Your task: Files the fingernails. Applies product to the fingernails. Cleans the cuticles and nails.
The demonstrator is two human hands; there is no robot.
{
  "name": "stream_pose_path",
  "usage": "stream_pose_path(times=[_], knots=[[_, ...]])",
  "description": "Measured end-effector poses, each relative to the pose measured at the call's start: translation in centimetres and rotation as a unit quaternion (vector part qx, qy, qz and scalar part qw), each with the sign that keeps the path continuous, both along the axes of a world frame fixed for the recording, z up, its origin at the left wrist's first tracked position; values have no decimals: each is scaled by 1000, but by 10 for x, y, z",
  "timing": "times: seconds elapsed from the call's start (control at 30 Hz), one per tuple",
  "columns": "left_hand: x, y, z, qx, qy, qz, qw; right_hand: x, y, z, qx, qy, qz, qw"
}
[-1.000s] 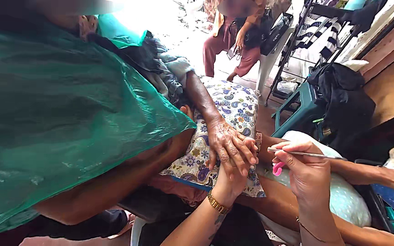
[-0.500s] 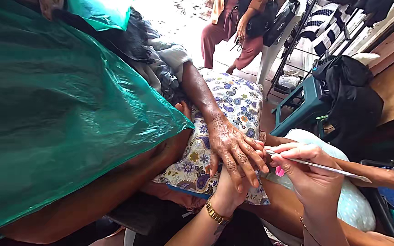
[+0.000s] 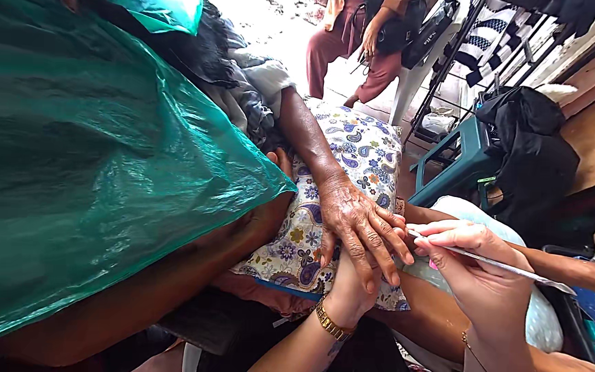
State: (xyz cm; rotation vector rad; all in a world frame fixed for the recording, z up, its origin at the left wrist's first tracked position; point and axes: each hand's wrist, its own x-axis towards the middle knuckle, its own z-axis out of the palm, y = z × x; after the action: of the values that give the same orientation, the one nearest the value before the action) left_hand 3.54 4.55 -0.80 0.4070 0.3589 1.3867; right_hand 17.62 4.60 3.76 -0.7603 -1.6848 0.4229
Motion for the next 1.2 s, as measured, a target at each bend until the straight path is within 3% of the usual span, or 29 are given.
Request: stream_pose_path(times=[1.2], knots=[[2, 1, -2, -10, 20, 1, 1000, 6, 4, -1, -1, -37, -4, 999]])
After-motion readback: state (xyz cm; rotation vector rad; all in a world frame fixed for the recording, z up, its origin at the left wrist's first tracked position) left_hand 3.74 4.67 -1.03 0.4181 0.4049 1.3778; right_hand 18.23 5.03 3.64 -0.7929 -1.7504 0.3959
